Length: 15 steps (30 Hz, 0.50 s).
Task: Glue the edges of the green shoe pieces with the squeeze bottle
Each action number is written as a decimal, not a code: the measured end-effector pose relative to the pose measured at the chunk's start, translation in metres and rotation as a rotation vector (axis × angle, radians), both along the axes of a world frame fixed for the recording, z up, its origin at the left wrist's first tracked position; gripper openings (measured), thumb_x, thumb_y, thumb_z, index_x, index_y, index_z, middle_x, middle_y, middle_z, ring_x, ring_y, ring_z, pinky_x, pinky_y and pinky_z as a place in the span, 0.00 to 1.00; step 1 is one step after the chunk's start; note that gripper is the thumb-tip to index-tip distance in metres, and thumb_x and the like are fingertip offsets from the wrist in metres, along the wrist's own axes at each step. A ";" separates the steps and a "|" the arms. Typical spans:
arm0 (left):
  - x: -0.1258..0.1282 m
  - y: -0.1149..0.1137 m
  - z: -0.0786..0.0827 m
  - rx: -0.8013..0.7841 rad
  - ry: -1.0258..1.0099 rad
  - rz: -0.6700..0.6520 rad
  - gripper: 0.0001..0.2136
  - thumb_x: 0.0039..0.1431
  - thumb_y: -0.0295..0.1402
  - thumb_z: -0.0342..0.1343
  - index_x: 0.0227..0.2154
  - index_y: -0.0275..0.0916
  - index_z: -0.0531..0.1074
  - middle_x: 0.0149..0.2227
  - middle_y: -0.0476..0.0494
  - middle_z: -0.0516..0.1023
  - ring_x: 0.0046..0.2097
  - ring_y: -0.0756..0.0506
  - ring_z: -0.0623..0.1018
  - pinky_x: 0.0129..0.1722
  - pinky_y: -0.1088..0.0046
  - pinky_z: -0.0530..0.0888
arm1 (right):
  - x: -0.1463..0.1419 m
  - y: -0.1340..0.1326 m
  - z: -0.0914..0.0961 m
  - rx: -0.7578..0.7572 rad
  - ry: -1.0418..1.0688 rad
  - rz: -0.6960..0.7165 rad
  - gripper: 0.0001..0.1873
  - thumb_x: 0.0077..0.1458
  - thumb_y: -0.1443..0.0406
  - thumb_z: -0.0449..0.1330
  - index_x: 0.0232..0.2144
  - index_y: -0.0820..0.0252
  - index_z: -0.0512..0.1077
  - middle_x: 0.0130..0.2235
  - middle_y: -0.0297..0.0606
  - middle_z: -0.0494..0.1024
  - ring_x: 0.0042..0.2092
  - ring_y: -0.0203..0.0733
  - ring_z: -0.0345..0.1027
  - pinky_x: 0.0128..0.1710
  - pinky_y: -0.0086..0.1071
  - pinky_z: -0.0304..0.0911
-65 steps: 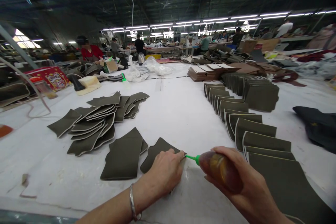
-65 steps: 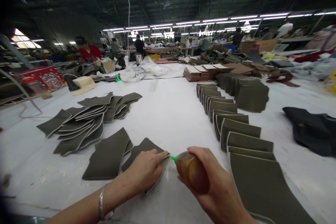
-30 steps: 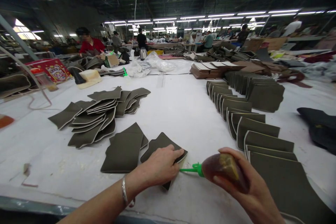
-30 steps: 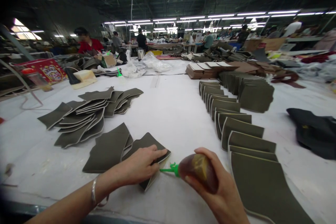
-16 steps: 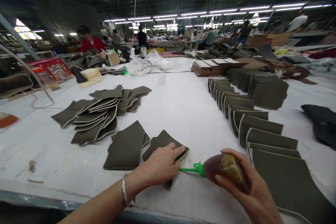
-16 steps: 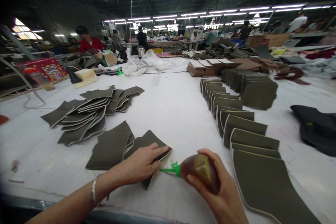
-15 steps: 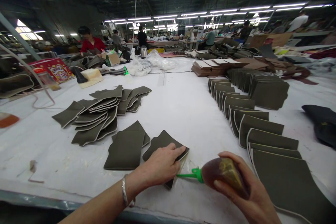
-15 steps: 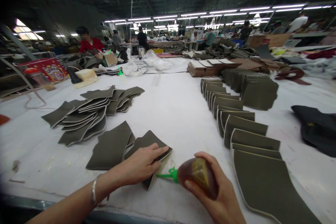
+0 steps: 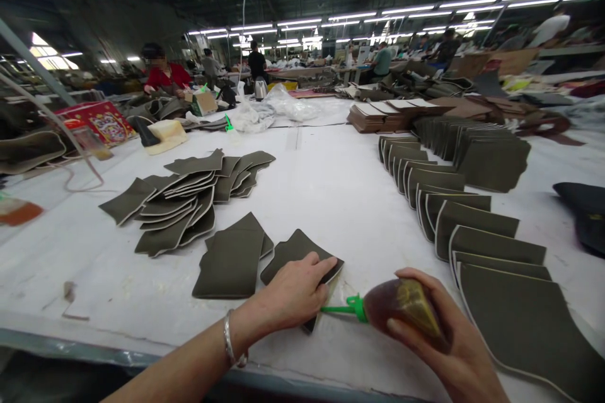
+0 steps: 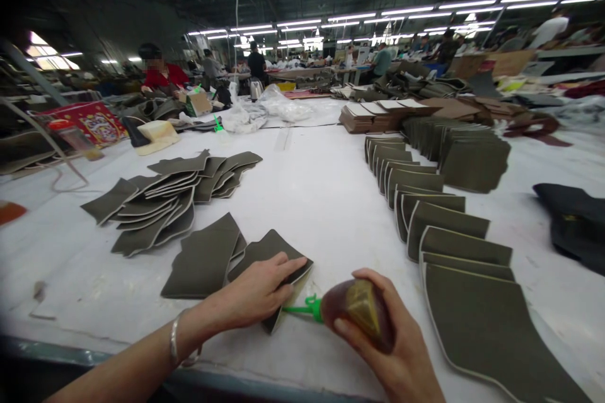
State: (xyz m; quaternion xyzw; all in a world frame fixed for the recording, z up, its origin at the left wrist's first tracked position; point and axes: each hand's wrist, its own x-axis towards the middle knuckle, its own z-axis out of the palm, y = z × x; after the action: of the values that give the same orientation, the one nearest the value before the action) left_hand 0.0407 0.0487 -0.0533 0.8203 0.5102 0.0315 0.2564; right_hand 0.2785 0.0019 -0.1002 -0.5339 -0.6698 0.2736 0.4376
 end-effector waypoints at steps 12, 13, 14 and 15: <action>0.001 -0.001 -0.001 0.000 0.017 0.004 0.26 0.60 0.30 0.43 0.62 0.45 0.60 0.47 0.42 0.72 0.45 0.40 0.76 0.48 0.62 0.72 | -0.001 -0.004 -0.006 -0.066 0.119 0.050 0.25 0.53 0.53 0.64 0.50 0.51 0.65 0.49 0.36 0.73 0.50 0.49 0.69 0.41 0.29 0.67; 0.001 -0.001 -0.001 0.001 0.017 0.007 0.26 0.60 0.30 0.43 0.62 0.45 0.60 0.47 0.43 0.72 0.45 0.40 0.76 0.48 0.63 0.72 | -0.002 -0.004 -0.005 -0.071 0.119 0.035 0.24 0.53 0.53 0.63 0.50 0.51 0.66 0.49 0.36 0.72 0.50 0.50 0.68 0.41 0.30 0.67; 0.001 -0.001 0.000 0.001 0.017 0.011 0.26 0.60 0.30 0.43 0.62 0.45 0.60 0.47 0.43 0.72 0.44 0.40 0.76 0.48 0.63 0.72 | -0.001 -0.003 -0.003 -0.062 0.097 0.013 0.24 0.53 0.53 0.64 0.50 0.52 0.66 0.49 0.37 0.72 0.50 0.50 0.68 0.43 0.31 0.66; 0.002 -0.001 0.000 -0.003 0.017 0.013 0.26 0.60 0.30 0.43 0.62 0.45 0.60 0.47 0.43 0.72 0.44 0.40 0.76 0.48 0.63 0.71 | 0.001 0.000 -0.001 -0.045 0.068 -0.017 0.24 0.53 0.53 0.64 0.50 0.52 0.66 0.50 0.37 0.72 0.50 0.50 0.68 0.45 0.33 0.65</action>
State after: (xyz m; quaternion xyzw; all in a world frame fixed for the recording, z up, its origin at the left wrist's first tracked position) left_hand 0.0425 0.0477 -0.0537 0.8167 0.5179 0.0257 0.2530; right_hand 0.2793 0.0020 -0.1010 -0.5398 -0.6437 0.3026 0.4502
